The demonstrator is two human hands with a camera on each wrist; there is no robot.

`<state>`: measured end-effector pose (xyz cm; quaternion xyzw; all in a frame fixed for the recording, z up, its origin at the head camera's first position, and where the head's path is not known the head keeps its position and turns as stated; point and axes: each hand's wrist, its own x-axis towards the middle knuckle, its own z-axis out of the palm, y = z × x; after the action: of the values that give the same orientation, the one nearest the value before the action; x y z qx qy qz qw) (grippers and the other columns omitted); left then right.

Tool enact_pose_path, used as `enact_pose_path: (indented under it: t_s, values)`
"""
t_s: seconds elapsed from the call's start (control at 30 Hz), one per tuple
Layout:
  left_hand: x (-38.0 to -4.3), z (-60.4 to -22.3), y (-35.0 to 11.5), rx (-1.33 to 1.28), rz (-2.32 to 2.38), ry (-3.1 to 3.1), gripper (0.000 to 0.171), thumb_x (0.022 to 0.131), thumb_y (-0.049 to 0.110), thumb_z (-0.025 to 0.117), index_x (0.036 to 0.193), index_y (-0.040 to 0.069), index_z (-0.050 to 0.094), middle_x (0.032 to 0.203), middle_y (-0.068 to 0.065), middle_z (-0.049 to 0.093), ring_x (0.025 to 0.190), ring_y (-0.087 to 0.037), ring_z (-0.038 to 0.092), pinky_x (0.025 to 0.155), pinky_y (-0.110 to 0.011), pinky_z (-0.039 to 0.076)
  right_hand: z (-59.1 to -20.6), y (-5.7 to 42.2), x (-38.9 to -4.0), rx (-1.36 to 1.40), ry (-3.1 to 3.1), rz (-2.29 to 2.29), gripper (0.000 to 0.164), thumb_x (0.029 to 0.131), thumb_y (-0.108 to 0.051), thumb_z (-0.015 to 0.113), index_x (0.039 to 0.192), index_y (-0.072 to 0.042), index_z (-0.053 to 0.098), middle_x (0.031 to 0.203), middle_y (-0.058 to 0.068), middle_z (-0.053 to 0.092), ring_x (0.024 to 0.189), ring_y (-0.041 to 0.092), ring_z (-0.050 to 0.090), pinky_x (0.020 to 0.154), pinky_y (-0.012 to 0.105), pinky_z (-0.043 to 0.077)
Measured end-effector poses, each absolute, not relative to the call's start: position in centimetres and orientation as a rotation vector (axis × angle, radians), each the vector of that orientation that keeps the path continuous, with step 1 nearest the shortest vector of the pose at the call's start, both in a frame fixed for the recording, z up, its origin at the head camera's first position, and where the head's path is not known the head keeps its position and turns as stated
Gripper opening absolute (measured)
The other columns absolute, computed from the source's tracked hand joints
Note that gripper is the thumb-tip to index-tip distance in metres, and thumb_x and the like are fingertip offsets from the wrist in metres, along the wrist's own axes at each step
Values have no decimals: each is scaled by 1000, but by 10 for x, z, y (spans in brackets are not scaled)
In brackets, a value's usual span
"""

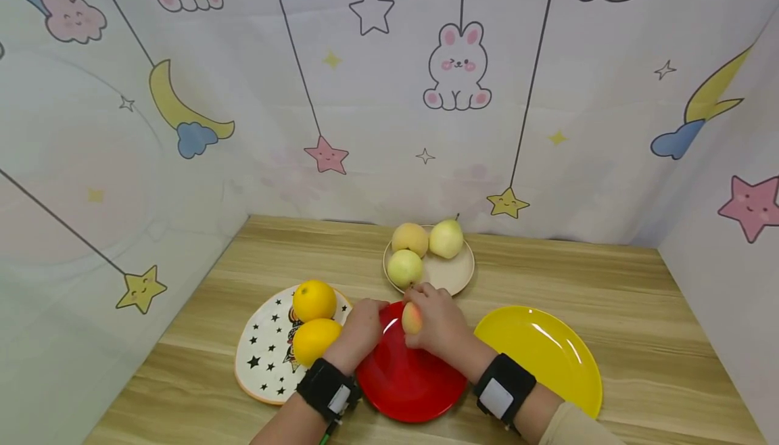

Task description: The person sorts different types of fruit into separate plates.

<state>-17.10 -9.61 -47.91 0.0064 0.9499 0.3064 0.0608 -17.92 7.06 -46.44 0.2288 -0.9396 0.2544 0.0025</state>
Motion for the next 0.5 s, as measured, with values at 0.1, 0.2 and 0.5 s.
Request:
enact_pose_path:
  t_s: [0.1,0.2,0.5]
  values:
    - [-171,-479,-96,15,906,2877,27,91,-6,48,111,0,66,97,-12,61,87,-22,57,82,-38,53,-465,69,-178,730,-3002,792,51,62,-27,83,108,-20,63,111,-2,55,93,20,48,71,29,46]
    - [-171,-478,-96,12,890,2878,27,91,-6,50,112,0,66,99,-12,61,89,-23,57,85,-38,52,-465,69,-177,790,-3024,818,51,62,-26,84,109,-18,63,112,-2,54,94,19,47,72,30,47]
    - [-172,-478,-95,42,815,2922,26,89,-5,54,111,1,67,96,-12,62,89,-23,57,85,-37,52,-469,69,-179,968,-3026,793,52,64,-26,84,111,-18,63,113,-1,54,97,19,47,75,32,48]
